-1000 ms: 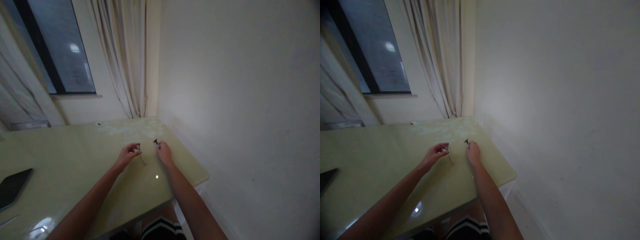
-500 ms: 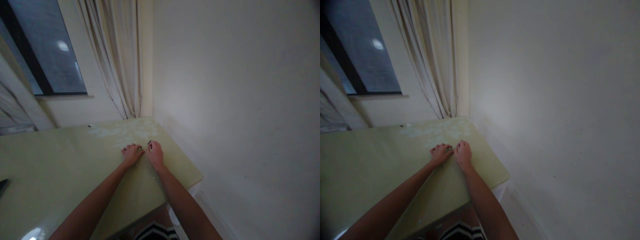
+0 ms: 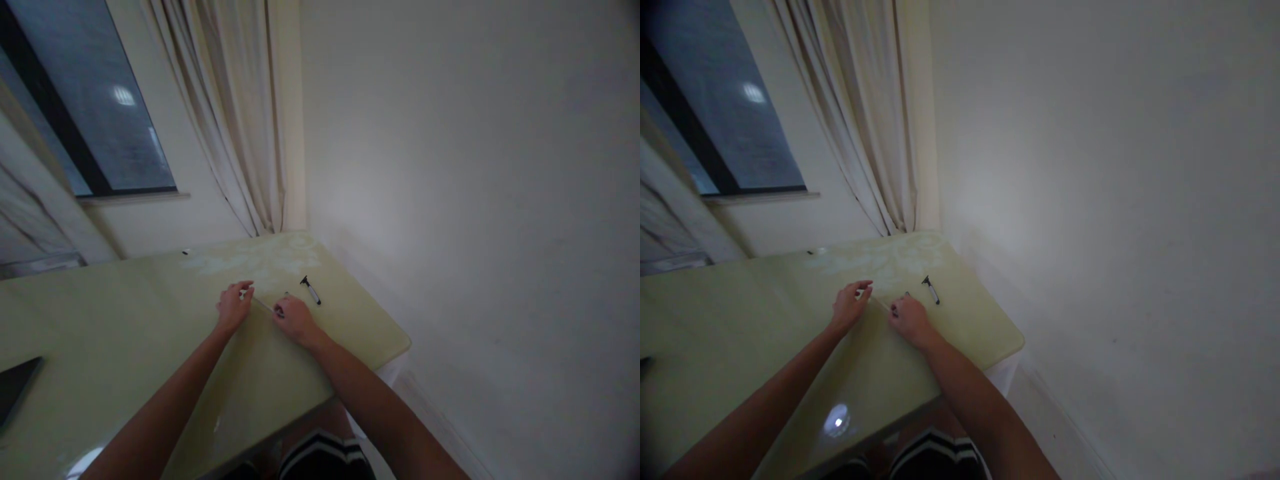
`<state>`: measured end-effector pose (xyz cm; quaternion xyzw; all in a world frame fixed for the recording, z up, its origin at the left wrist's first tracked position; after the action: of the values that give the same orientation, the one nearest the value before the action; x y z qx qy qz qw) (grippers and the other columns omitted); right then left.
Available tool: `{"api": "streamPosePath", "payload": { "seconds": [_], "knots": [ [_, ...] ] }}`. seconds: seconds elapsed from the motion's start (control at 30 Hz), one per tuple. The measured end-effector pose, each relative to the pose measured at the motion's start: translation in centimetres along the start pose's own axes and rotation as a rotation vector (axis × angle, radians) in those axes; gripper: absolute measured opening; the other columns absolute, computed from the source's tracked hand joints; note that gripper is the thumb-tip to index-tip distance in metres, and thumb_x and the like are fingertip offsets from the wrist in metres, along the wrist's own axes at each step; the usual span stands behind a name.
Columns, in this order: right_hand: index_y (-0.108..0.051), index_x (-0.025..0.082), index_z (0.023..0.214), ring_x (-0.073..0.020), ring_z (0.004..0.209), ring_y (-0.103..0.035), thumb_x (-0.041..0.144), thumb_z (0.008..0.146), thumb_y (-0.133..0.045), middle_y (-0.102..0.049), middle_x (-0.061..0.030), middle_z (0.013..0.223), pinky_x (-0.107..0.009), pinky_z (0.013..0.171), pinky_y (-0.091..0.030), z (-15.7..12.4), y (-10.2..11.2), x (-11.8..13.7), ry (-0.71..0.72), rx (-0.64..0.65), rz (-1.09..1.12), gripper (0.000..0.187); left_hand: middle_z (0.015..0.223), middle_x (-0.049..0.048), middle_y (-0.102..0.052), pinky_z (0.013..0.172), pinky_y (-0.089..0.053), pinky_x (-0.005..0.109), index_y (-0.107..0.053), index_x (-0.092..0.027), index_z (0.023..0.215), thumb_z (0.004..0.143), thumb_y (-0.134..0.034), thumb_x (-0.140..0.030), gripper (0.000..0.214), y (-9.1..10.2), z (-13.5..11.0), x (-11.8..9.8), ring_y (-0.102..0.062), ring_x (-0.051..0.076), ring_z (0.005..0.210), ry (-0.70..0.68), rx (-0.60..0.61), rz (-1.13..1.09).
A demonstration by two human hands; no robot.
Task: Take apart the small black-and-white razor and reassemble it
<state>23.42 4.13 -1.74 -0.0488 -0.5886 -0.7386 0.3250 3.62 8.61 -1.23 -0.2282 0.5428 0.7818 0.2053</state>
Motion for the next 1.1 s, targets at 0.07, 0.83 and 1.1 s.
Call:
{"api": "streamPosePath", "payload": {
  "seconds": [0.07,0.83,1.1],
  "knots": [
    [-0.074,0.019,0.096,-0.0178,0.089,-0.065,0.023,0.096,-0.061,-0.072,-0.0066,0.098,-0.026,0.079,-0.045,0.4,1.8,-1.7,-0.159,-0.144,-0.010,0.014,0.116,0.0131,-0.072,0.085,-0.052,0.038,-0.068,-0.020,0.126,0.096,-0.048,-0.036,0.040,-0.5,-0.5,0.0,-0.068,0.024,0.093,-0.019,0.041,-0.027],
    [-0.071,0.019,0.109,-0.0260,0.105,-0.066,0.023,0.096,-0.060,-0.074,-0.0126,0.106,-0.037,0.092,-0.039,-0.4,3.1,-5.1,-0.335,-0.193,-0.317,0.017,0.123,0.0117,-0.073,0.099,-0.043,0.045,-0.075,-0.028,0.123,0.088,-0.065,-0.049,0.042,-6.3,-1.6,-6.1,-0.066,0.030,0.111,-0.030,0.209,0.049],
    [-0.070,0.019,0.111,-0.0269,0.110,-0.063,0.030,0.099,-0.059,-0.072,-0.0133,0.112,-0.037,0.093,-0.040,0.3,3.1,-5.5,-0.360,-0.244,-0.279,0.019,0.120,0.0126,-0.074,0.099,-0.043,0.047,-0.075,-0.030,0.125,0.089,-0.061,-0.050,0.043,-6.4,-1.5,-6.3,-0.065,0.033,0.115,-0.019,0.197,0.079]
  ]
}}
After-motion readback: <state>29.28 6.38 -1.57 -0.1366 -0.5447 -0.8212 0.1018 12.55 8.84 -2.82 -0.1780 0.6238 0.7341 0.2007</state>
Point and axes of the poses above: each hand's wrist, its own z-axis towards the middle knuckle, its own y-axis out of the back of the hand, x = y × z, the point moved 1 cm from there along z, towards the middle knuckle
